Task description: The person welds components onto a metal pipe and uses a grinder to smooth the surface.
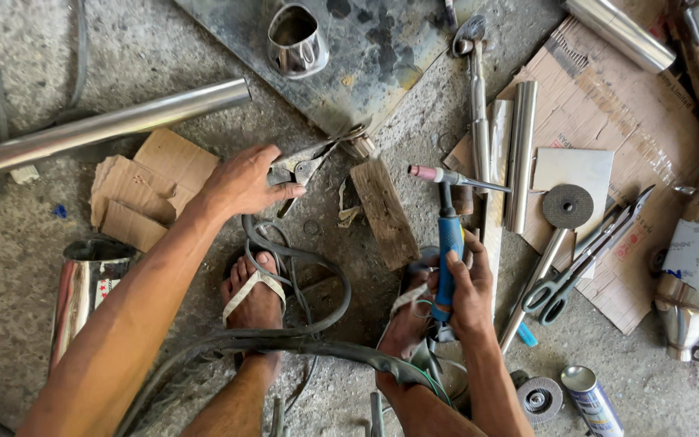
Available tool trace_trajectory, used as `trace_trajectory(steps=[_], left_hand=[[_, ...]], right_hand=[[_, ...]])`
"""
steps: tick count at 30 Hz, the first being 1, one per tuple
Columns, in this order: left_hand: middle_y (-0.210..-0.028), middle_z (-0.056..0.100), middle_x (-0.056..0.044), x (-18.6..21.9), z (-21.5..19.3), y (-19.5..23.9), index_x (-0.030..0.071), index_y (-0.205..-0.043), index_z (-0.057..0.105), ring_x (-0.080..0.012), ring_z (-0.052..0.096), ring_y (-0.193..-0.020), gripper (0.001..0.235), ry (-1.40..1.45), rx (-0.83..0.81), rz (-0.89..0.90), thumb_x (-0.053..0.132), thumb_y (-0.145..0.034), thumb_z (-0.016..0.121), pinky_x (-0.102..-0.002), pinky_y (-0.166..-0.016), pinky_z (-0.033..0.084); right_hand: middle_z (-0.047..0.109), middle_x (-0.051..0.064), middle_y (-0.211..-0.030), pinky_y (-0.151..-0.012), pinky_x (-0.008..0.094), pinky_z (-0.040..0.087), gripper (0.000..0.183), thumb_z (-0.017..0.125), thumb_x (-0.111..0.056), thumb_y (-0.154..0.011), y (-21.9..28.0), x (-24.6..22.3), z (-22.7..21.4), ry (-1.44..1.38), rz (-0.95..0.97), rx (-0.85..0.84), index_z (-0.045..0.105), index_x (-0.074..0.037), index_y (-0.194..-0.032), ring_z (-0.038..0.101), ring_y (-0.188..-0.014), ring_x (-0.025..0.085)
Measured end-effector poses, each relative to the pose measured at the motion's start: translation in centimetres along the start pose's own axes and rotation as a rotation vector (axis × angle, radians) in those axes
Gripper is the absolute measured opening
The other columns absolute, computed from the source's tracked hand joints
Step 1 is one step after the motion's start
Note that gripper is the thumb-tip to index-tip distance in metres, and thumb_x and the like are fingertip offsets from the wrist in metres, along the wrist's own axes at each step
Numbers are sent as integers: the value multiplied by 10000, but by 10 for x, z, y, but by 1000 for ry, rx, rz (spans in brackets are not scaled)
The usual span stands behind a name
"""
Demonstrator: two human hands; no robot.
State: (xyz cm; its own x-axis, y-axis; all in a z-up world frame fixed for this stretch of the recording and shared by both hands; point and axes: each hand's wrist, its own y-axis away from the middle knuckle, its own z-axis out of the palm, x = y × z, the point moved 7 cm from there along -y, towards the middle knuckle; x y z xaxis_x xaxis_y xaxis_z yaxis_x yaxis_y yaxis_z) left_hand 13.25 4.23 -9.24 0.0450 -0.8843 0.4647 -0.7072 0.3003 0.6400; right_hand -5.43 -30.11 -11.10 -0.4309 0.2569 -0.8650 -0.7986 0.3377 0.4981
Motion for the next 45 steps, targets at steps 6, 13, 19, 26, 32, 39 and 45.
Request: trace_trajectory(steps=[6,13,19,26,32,39,45], left_hand=[[-1295,517,-163,-20,13,4,152,-1436,548,-408,500,-1300,564,-58,413,34,497,-1002,651,-646,-1003,487],[-1059,688,-164,92,42,63,69,-1217,695,-345,712,-1019,262,266,391,357,174,-979,662,-450,-869,578],[-1548,408,-369,210,-57,69,-51,-1601,233,-465,441,-1433,673,70,249,927,265,-1076,512,-560,-1229,322],[-846,775,-78,238,1,-115,144,-1081,761,-221,737,-674,125,336,5,835,199,-987,698,-315,-584,562],[-748,772,-48,254,11,-132,171,-820,760,-279,755,-709,169,412,134,841,247,-961,708,-389,-691,597],[-969,805,-103,275,16,-94,54,-1192,750,-247,780,-900,270,455,-326,820,209,-970,760,-391,-937,586],[-773,801,-25,284,24,-140,202,-961,832,-288,794,-783,173,377,33,779,307,-832,881,-383,-831,619]], right_hand=[[687,244,-824,-357,295,543,493,621,-251,-1008,-13,-16,-2,-54,40,-101,461,-106,-1452,694,-531,250],[777,202,-910,-689,445,596,561,848,-322,-835,27,-98,25,821,-441,168,673,-174,-1347,763,-885,369],[783,124,-1052,-810,369,589,569,924,-344,-740,13,-134,22,989,-673,-7,763,-262,-1280,750,-1016,325],[724,143,-701,-628,428,504,495,882,-278,-757,-45,-153,28,996,-638,-25,782,-292,-1242,709,-675,383],[691,171,-649,-539,392,466,439,893,-271,-807,-59,-148,4,951,-667,32,796,-227,-1233,688,-588,327],[735,144,-731,-581,347,478,485,905,-235,-760,-63,-149,-46,891,-586,-68,808,-235,-1235,691,-639,218],[705,167,-638,-585,331,543,456,887,-221,-795,-56,-155,-30,803,-451,-22,778,-125,-1227,719,-595,245]])
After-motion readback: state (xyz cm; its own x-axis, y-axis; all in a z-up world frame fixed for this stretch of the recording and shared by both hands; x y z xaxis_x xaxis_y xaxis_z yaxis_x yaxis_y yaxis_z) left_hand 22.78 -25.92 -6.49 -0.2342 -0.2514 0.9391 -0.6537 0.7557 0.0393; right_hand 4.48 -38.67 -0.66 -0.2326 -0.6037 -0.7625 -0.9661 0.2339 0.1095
